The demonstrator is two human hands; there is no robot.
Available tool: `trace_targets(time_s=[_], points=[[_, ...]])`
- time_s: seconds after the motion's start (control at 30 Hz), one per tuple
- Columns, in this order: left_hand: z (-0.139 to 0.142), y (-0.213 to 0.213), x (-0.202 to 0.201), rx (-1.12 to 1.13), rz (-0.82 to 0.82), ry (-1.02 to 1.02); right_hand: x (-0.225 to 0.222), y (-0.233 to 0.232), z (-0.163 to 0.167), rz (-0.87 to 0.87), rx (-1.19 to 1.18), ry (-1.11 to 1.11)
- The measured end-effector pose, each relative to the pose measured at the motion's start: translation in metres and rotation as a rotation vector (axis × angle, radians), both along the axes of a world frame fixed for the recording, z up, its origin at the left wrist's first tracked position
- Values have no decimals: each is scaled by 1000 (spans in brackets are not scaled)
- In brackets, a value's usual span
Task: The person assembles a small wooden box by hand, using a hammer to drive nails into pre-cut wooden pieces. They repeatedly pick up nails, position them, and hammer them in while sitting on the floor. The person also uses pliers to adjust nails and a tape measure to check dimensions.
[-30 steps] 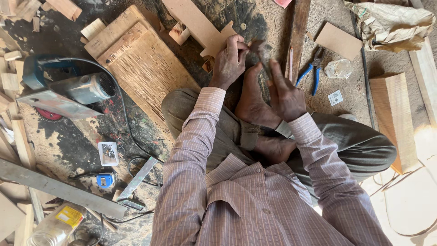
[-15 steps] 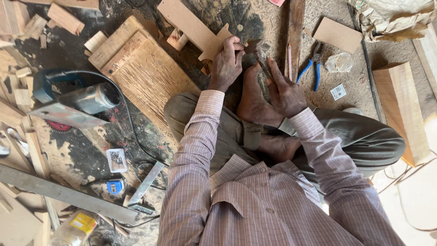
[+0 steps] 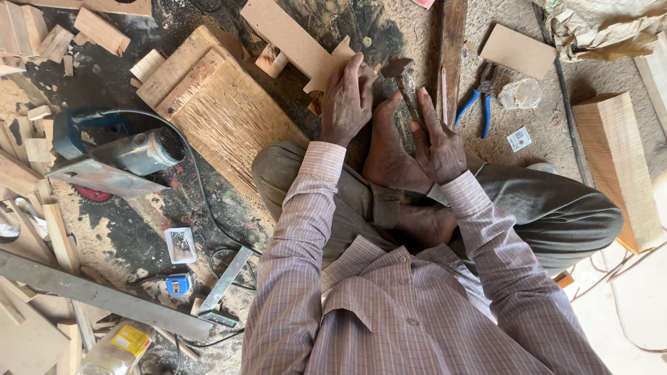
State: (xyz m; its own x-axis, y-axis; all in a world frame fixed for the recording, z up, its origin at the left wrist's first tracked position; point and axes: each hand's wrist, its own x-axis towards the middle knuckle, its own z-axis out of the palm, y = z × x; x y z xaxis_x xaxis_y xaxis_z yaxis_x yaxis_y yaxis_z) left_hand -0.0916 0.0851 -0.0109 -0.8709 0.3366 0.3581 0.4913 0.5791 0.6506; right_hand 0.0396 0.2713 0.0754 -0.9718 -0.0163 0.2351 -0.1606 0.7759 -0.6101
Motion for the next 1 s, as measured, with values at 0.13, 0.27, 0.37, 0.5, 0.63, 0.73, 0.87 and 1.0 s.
trace_targets(time_s=[0.13,0.27,0.37,0.5,0.63,0.73,0.87,1.0], points=[[-5,2,2,-54,-1,-35,-5,-3,2,-11,92,-152],[-9,6,5,-118,27,67,-8,-2,-1,20,179,-266],[-9,7,5,-123,49,61,-5,-2,-3,4,107,-18],[-8,7,5,-108,50,3,-3,0,-4,53,271,-126],[-8,7,3,-118,27,72,-5,0,-4,28,133,-79],[-9,8,3,-113,59,14,-7,-1,-5,2,138,-56],[-10,10,3,-93,28,22,-7,0,-7,26,185,-154],[-8,10,2,-73,51,39,-7,-1,-8,-13,66,45]])
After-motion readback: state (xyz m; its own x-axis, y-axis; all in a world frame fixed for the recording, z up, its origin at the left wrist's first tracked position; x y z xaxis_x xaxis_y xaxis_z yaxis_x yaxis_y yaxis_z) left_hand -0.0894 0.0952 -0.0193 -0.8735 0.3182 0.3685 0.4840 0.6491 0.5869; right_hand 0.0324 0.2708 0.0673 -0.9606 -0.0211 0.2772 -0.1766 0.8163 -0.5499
